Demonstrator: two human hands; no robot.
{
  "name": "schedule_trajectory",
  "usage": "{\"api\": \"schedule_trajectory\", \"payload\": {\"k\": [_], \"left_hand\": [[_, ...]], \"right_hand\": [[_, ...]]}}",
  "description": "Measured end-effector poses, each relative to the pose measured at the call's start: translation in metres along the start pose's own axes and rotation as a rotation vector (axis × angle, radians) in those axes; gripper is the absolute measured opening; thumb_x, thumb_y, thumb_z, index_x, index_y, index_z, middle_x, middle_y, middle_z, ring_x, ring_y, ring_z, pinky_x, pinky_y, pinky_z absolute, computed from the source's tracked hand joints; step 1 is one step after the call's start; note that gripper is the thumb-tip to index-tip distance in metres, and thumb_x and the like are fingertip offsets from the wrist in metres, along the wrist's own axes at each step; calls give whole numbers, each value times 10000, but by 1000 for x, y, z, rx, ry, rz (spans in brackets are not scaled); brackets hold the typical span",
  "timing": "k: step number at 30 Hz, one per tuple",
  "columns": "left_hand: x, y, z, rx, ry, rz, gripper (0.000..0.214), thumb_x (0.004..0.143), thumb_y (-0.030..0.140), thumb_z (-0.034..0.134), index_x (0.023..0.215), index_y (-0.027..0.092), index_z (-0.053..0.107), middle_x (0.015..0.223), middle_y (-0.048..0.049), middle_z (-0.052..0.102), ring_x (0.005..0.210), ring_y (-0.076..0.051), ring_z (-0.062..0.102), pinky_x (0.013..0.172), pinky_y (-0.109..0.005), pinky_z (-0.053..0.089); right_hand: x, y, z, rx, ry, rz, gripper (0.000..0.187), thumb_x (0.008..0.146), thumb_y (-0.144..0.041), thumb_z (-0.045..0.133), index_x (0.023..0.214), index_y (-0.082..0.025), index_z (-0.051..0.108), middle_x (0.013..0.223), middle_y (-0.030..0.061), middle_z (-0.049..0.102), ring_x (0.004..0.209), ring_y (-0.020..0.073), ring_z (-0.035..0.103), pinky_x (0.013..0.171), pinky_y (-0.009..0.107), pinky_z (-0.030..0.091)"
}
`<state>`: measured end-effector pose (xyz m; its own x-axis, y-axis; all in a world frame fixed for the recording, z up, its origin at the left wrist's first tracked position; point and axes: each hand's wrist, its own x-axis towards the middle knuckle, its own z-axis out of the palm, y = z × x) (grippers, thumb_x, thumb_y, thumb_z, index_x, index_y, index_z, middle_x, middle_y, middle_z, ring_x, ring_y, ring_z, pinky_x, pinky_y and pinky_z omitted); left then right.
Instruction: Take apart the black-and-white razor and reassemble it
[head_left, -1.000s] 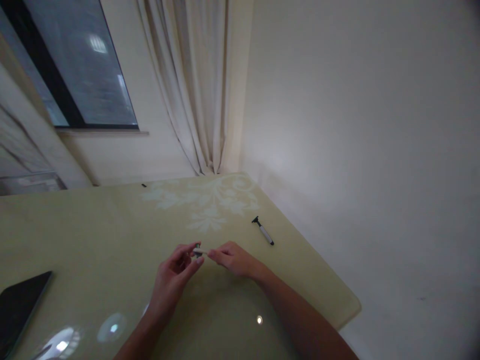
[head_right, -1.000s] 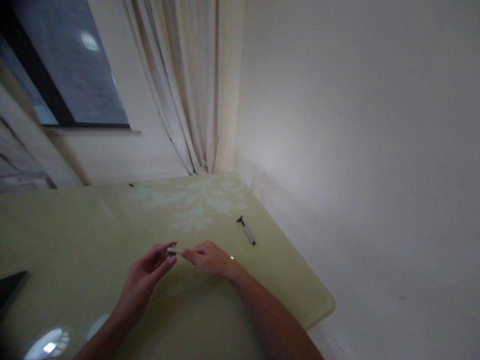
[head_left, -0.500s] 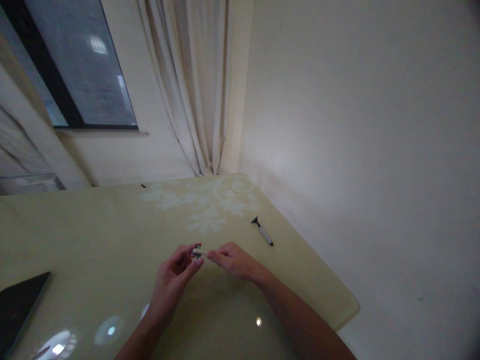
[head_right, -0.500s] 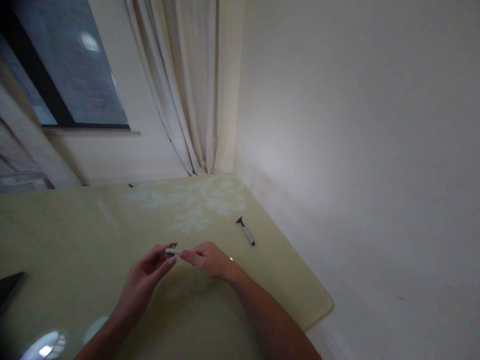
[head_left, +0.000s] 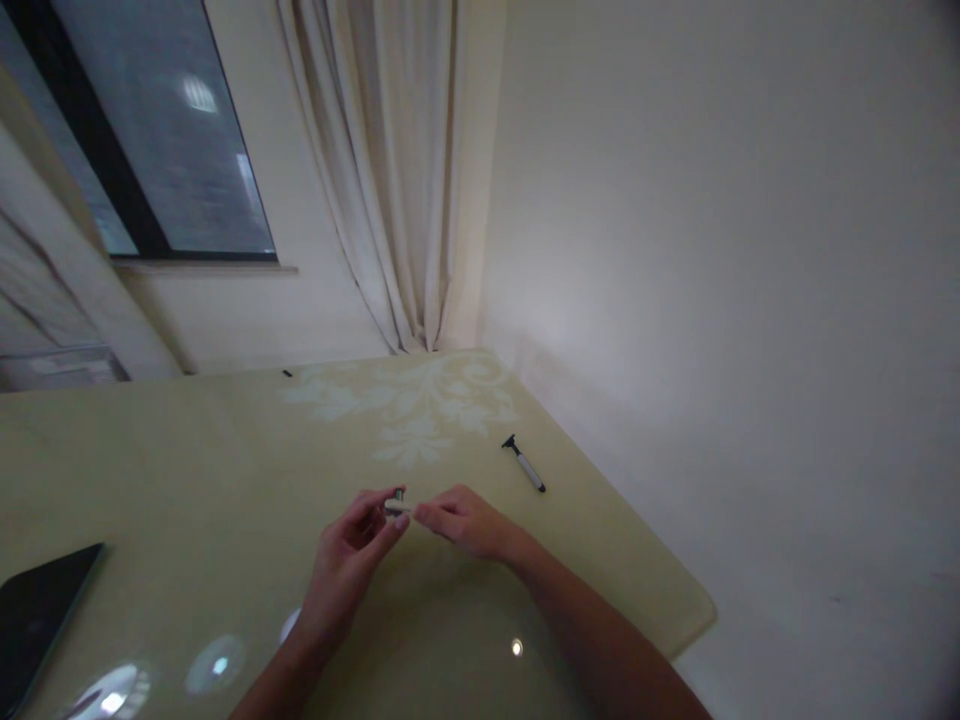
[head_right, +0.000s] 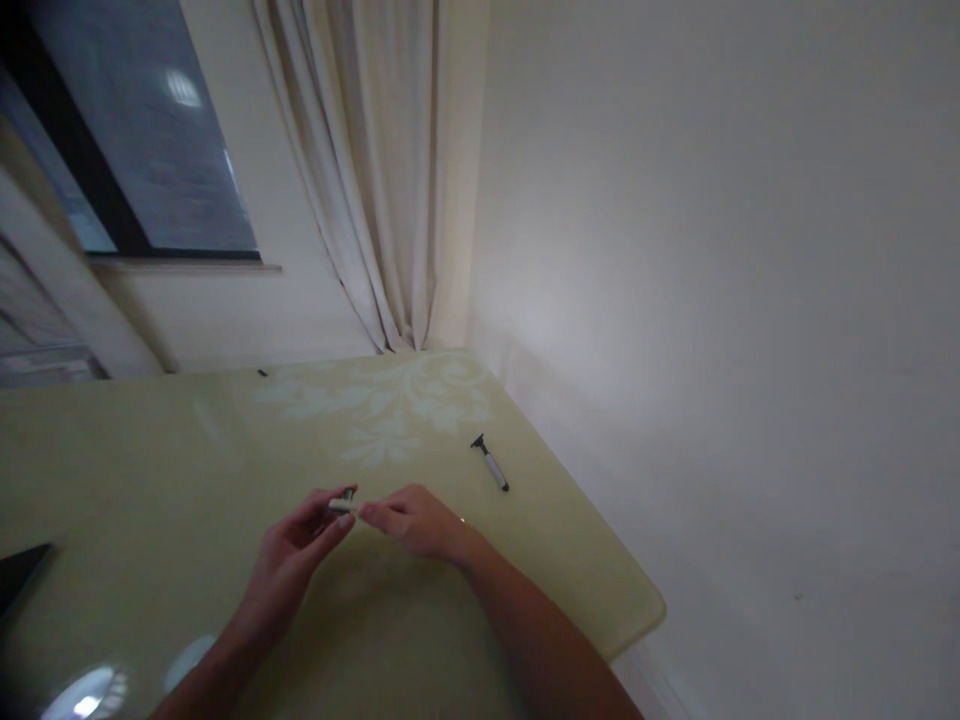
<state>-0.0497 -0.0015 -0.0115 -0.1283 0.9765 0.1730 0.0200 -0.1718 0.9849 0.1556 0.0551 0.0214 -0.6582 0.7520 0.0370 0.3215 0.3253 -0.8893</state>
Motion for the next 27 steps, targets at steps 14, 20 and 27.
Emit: {"api": "schedule_trajectory", "payload": {"k": [14,20,27], "left_hand": [[7,-5,-5,82,-40,45,419,768,482,811,1083,207,779,955,-49,663,828,-195,624,717,-271,498],[9,-7,-3,93,2,59,435,732,497,833,1050,203,790,861,-23,644,773,-174,613,688,-260,481],[11,-5,-1,5,100,2,575,656,566,868,1074,180,785,836,-23,688,791,-185,631,760,-292,503]], "right_hand": [[5,7,1,-104,80,-9,582,971,-645,453,605,-202,363,606,-47,281,567,97,284,547,283,189],[10,12,3,-187,154,-13,574,981,-635,426,608,-202,363,611,-44,282,586,102,296,568,283,194],[11,11,11,-163,204,-67,570,972,-639,409,607,-207,346,611,-42,270,575,102,288,561,279,187]]}}
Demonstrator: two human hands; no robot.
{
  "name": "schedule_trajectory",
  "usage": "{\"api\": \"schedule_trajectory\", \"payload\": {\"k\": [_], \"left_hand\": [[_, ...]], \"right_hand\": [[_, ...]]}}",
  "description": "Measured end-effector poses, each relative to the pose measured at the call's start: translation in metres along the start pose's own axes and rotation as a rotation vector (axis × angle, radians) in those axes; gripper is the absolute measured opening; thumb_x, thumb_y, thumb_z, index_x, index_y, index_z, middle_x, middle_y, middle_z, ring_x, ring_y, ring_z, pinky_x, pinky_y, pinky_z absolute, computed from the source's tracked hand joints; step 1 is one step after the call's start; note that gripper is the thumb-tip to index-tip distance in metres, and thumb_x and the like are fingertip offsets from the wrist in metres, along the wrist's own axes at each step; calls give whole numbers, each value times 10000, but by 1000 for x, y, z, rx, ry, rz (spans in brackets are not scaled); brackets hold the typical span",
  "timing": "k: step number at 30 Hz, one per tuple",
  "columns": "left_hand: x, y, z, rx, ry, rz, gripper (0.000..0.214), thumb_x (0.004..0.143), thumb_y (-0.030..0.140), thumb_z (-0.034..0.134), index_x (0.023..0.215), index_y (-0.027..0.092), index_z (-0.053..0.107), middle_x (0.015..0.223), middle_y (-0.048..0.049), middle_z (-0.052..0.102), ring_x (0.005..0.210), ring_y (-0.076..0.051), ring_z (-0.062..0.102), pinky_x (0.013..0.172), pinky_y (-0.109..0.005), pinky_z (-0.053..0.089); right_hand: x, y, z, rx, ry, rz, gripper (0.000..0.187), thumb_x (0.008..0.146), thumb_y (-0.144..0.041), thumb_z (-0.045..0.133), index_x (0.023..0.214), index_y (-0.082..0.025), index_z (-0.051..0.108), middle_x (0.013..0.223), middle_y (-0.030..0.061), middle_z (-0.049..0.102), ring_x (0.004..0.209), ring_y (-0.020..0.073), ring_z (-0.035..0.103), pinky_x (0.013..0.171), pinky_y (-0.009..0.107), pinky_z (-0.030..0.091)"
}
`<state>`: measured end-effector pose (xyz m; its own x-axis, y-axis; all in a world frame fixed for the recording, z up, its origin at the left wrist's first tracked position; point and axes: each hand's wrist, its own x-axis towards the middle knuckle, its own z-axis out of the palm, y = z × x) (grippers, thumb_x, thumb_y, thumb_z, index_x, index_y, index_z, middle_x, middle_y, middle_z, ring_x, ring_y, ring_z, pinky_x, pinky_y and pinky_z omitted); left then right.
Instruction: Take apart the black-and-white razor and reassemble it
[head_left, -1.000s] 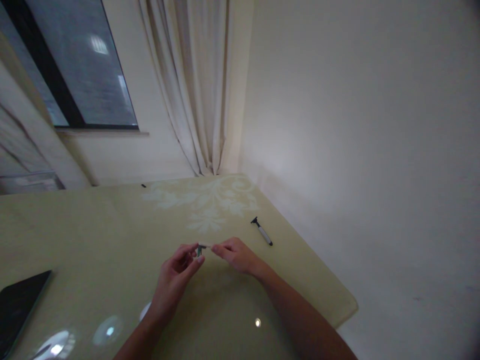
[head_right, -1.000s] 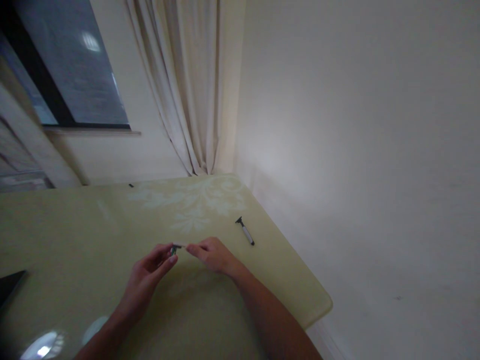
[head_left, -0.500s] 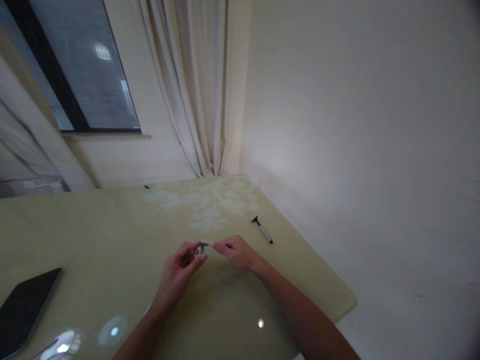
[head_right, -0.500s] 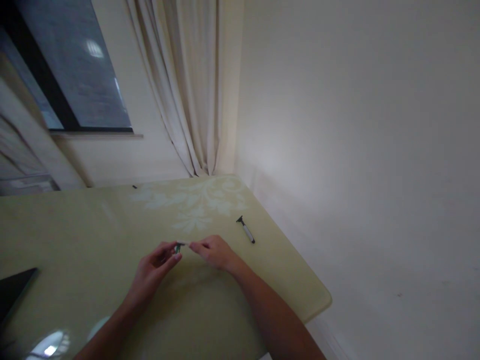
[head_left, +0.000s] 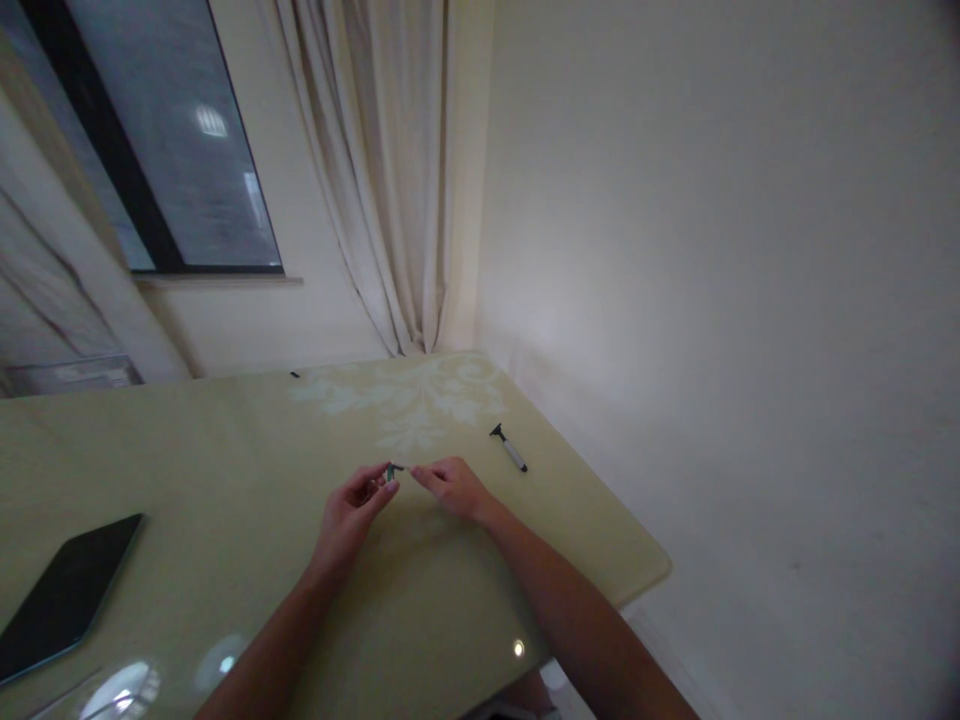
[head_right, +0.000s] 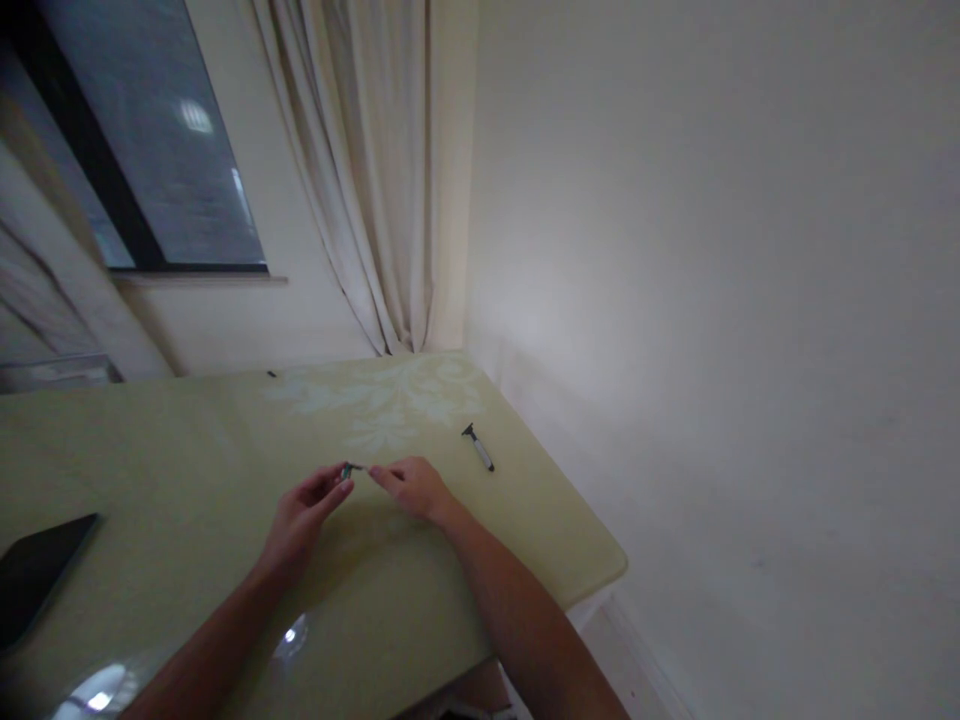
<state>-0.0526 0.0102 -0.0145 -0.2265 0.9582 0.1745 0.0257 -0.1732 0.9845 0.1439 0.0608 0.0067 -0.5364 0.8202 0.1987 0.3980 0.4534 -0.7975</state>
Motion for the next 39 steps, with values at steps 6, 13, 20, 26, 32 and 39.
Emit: {"api": "schedule_trajectory", "payload": {"k": [6,13,20,26,32,39], "left_hand": [[6,-6,-2,-6,-2,-49,692,669,611,849,1173,147,753,841,-32,701,762,-181,641,726,-284,493],[4,2,1,25,-18,-4,715,643,642,848,1137,132,769,781,-15,665,709,-151,586,658,-249,439],[1,6,3,125,-75,18,713,590,650,861,1070,128,792,741,-11,656,649,-146,559,623,-260,423],[2,5,2,159,-88,-5,734,622,670,829,1120,133,785,742,-27,673,646,-164,578,613,-270,430],[2,6,3,160,-97,41,646,619,625,847,1059,155,801,742,-12,657,630,-141,548,596,-253,412],[3,5,2,152,-126,42,617,606,596,860,1033,155,803,761,-19,672,649,-151,573,603,-256,421]], "right_hand": [[0,0,8,-125,35,30,595,998,-642,357,624,-189,446,612,-30,348,596,109,344,573,276,204],[-8,0,14,-218,83,51,652,1010,-665,331,620,-173,505,606,-23,395,588,109,362,568,275,207],[-22,-4,13,-330,139,115,620,1039,-589,383,689,-152,649,617,-11,493,605,116,413,576,274,207],[-23,-1,13,-316,89,46,633,1054,-580,377,725,-140,692,632,-3,521,619,121,437,585,268,222],[-23,-1,13,-345,102,68,670,1047,-628,364,748,-140,714,652,18,576,611,127,446,579,274,219],[-26,-6,15,-432,150,133,680,1062,-608,340,760,-144,734,683,57,648,616,140,477,578,290,216]]}}
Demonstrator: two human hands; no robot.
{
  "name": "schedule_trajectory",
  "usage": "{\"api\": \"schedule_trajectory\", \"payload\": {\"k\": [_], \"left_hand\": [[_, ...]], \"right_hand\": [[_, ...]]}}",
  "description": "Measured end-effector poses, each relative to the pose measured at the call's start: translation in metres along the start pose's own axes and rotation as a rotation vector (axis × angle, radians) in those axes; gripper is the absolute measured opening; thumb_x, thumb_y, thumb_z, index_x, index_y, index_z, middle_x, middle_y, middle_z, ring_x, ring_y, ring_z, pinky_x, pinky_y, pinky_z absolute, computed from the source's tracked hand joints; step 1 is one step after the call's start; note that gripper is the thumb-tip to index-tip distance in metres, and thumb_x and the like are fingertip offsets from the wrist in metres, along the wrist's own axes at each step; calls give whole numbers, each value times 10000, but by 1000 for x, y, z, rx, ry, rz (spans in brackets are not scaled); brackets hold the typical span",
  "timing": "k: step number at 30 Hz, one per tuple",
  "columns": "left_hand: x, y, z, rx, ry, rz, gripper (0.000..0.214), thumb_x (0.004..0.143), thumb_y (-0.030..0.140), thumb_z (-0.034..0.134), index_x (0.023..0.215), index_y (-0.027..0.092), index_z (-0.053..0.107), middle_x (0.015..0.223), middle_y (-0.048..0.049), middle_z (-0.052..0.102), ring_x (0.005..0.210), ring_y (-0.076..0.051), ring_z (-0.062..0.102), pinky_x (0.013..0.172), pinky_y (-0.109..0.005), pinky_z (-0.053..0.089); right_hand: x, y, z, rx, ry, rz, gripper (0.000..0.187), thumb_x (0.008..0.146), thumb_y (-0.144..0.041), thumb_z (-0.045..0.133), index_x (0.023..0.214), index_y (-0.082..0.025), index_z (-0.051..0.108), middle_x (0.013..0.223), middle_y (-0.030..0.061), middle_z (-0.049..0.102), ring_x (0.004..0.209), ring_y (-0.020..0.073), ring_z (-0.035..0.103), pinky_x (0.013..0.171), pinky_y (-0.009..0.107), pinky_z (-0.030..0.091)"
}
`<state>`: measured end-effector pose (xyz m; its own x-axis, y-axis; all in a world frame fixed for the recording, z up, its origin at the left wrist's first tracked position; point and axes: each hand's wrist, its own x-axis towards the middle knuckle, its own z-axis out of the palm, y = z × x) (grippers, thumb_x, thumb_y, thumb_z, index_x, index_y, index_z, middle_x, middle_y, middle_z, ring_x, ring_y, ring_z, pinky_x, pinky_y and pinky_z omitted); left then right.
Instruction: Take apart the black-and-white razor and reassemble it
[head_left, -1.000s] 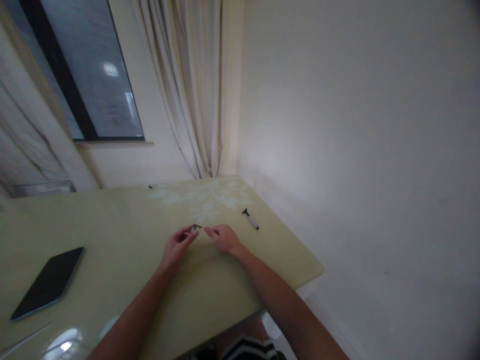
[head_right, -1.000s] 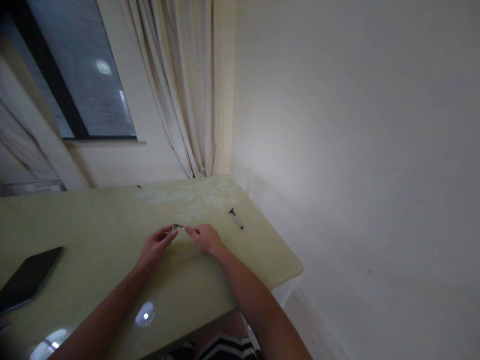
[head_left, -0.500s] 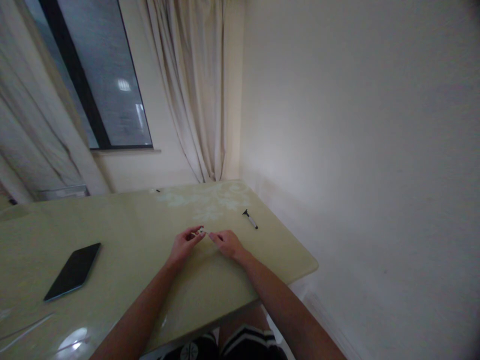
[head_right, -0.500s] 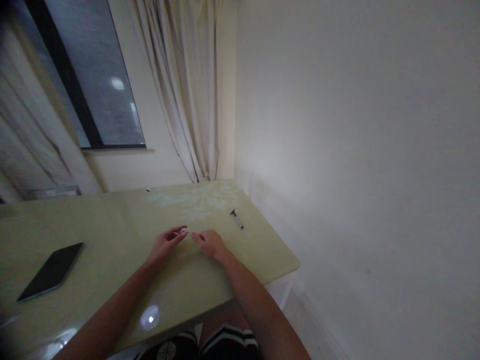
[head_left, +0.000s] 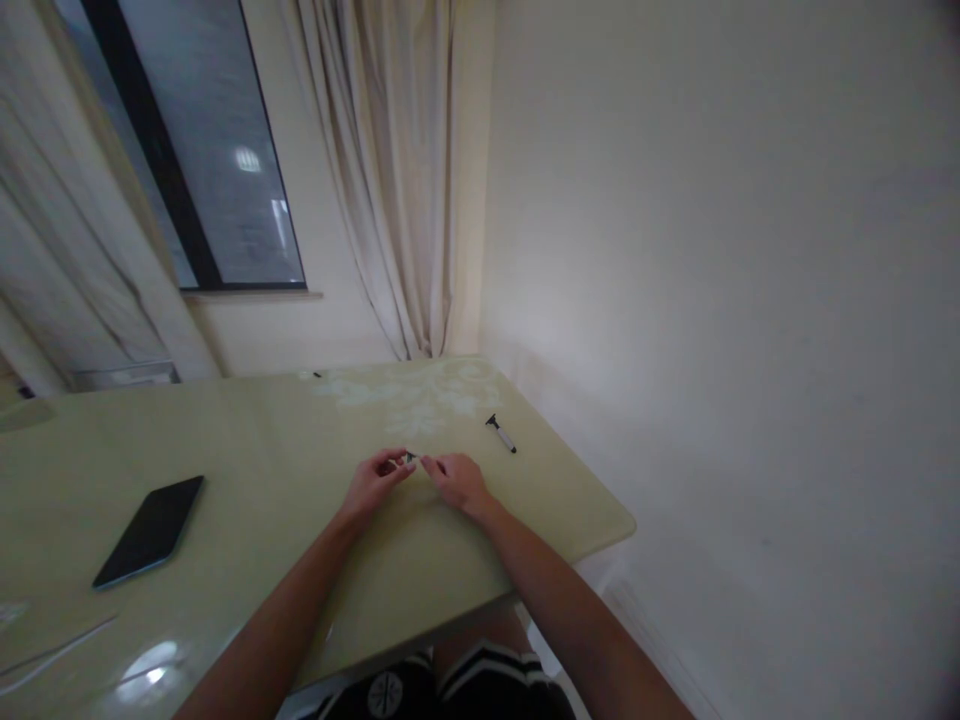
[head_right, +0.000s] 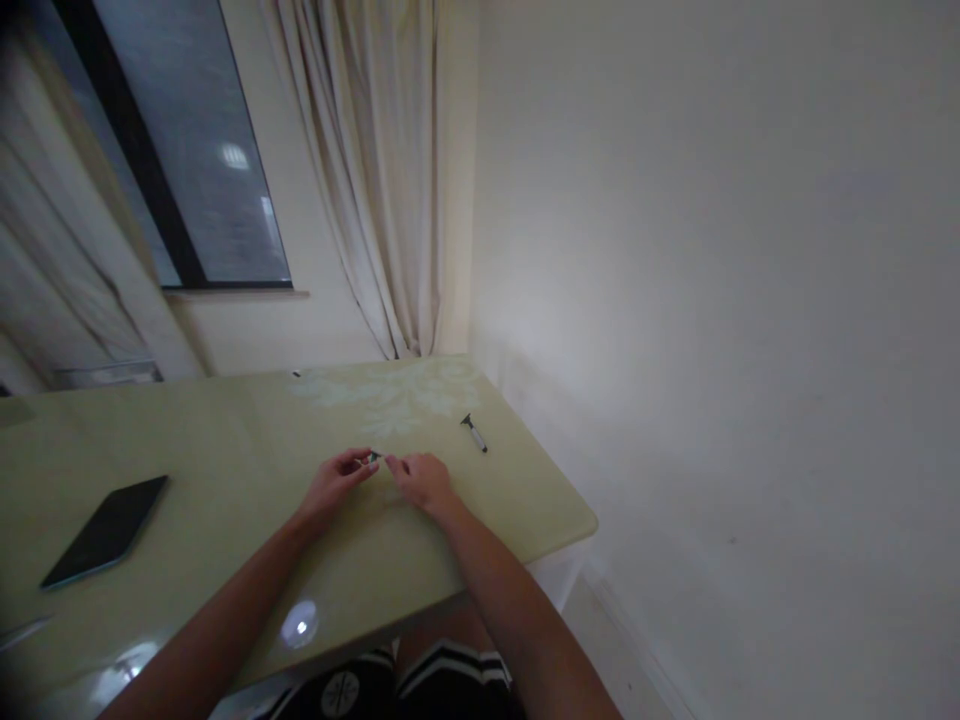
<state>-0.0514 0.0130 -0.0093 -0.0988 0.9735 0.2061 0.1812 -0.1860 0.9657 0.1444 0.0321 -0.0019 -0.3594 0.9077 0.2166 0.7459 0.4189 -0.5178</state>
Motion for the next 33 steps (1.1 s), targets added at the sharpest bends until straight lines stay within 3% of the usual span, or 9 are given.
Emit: {"api": "schedule_trajectory", "payload": {"k": [6,16,20,33], "left_hand": [[-1,2,1,30,9,12,637,618,602,847,1065,150,803,744,-14,664,627,-146,560,602,-262,422],[3,-6,-3,0,21,-30,737,616,654,833,1147,146,781,807,-39,705,703,-176,609,660,-278,459],[4,-7,-1,15,20,1,678,622,623,838,1105,150,791,765,-21,684,702,-171,604,665,-273,457],[4,-9,-1,-1,-20,24,609,638,571,849,1077,152,795,738,-3,659,685,-156,591,663,-263,451]], "right_hand": [[-2,0,0,-86,56,19,669,1060,-609,333,797,-160,753,739,82,703,634,161,528,580,307,217],[-3,-3,0,-177,33,-41,631,1061,-609,347,860,-188,771,783,69,746,687,170,618,597,276,280],[-5,-5,0,-216,67,22,675,1075,-611,271,896,-197,773,830,84,766,720,182,660,621,261,334],[-8,-7,-1,-286,107,5,601,1064,-601,329,914,-223,771,831,73,774,725,187,681,626,265,348]]}}
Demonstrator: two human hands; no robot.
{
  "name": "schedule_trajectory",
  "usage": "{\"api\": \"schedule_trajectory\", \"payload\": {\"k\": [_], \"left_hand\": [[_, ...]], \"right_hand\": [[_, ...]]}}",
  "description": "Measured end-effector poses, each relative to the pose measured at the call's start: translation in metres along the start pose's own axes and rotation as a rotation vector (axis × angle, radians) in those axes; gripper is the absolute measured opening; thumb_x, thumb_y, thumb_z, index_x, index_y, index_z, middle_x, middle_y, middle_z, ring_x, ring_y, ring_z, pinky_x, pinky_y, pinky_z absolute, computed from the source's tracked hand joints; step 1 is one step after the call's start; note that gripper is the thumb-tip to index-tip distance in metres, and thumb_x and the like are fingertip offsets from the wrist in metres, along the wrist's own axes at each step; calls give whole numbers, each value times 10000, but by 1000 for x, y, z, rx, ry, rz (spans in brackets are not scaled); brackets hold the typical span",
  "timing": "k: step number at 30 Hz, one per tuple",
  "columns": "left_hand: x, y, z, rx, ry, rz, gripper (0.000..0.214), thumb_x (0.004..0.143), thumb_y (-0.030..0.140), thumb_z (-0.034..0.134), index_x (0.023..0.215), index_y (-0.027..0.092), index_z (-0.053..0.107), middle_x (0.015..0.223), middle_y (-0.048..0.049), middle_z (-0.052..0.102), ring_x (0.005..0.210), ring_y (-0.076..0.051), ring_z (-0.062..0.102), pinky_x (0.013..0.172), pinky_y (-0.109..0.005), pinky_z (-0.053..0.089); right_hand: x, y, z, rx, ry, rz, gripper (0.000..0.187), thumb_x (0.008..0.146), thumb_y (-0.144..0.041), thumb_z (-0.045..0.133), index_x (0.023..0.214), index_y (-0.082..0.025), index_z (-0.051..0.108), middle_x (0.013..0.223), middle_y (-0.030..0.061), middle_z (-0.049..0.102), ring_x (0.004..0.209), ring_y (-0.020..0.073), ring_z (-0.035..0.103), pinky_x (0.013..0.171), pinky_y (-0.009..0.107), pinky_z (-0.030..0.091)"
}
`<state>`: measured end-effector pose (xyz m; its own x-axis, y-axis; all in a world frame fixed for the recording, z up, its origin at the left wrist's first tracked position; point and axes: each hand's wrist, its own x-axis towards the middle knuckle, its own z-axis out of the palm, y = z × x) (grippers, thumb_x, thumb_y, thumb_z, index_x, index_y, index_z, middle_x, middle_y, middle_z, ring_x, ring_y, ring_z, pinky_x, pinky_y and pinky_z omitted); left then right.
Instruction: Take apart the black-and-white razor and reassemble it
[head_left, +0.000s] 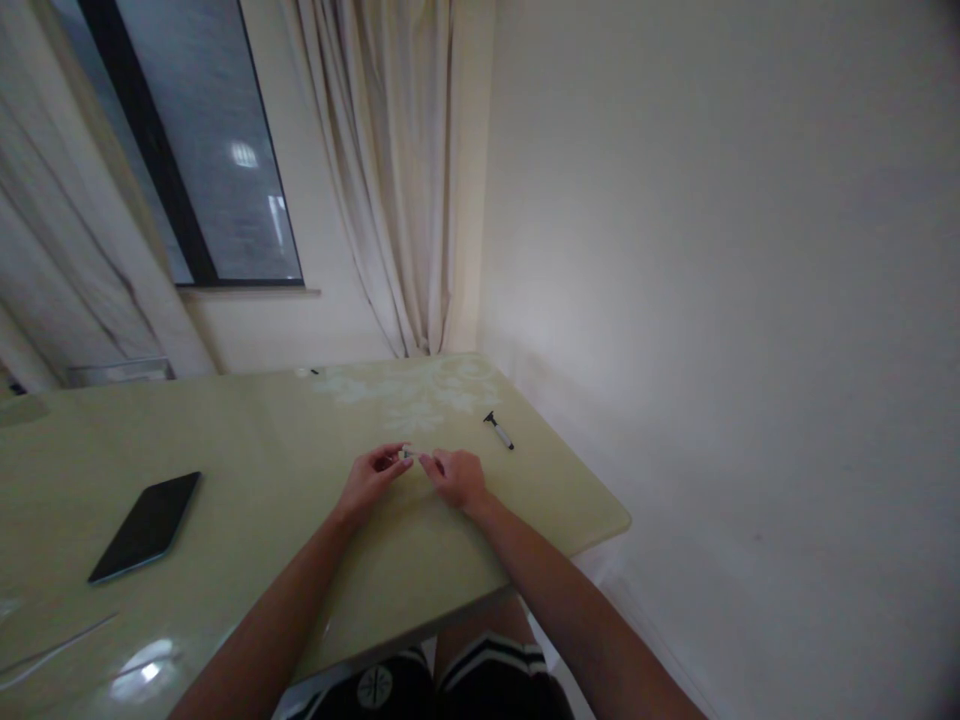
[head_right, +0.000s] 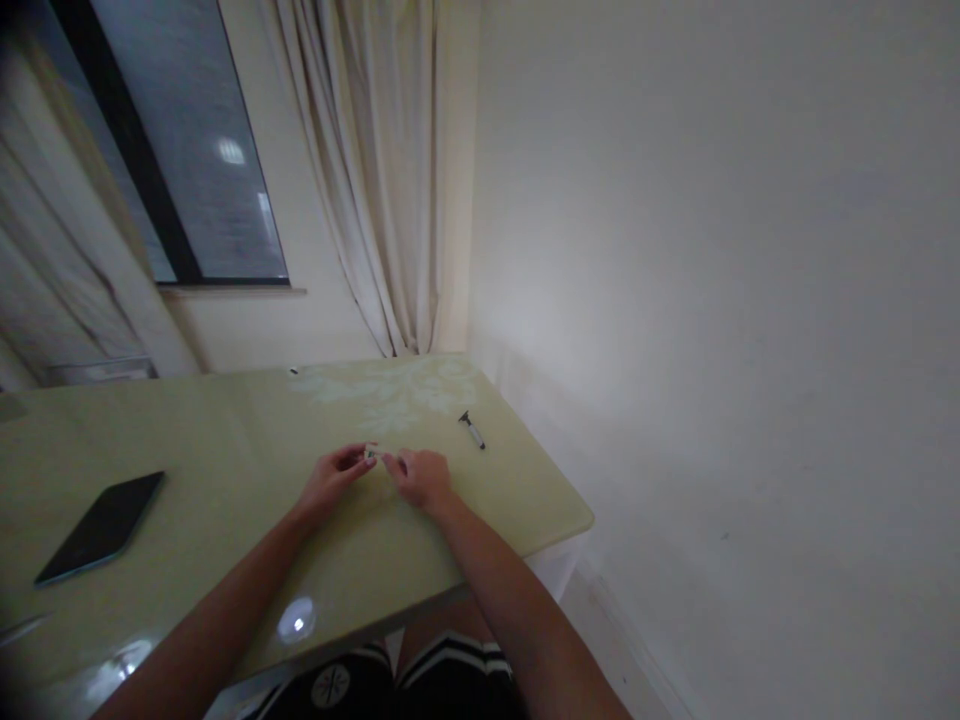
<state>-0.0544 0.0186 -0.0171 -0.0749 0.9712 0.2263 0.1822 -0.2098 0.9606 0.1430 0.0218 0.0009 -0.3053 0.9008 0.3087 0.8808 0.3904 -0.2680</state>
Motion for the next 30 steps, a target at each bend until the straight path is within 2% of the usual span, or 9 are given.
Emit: {"api": "schedule_trajectory", "payload": {"k": [9,13,19,30], "left_hand": [[2,-7,-1,2,7,33,594,660,569,848,1081,153,801,715,7,635,670,-148,575,652,-260,448],[1,-3,-1,2,18,12,612,649,576,848,1088,152,800,741,-3,649,694,-156,588,673,-266,462],[-1,4,0,29,20,14,652,616,632,838,1055,150,803,702,5,613,664,-155,559,644,-267,447],[-3,5,-1,33,9,3,653,649,623,826,1087,141,786,713,12,600,672,-150,549,643,-259,422]], "right_hand": [[2,2,4,-13,26,21,625,1071,-597,299,912,-214,767,828,84,773,716,189,684,629,266,359],[1,1,4,-15,20,-2,635,1068,-611,288,912,-222,765,832,82,776,734,195,695,636,267,370],[1,-1,2,-27,26,38,634,1071,-609,274,939,-231,767,854,77,781,758,199,711,644,268,391],[2,1,5,17,7,21,667,1065,-628,258,937,-220,769,849,85,780,754,194,701,658,265,392]]}}
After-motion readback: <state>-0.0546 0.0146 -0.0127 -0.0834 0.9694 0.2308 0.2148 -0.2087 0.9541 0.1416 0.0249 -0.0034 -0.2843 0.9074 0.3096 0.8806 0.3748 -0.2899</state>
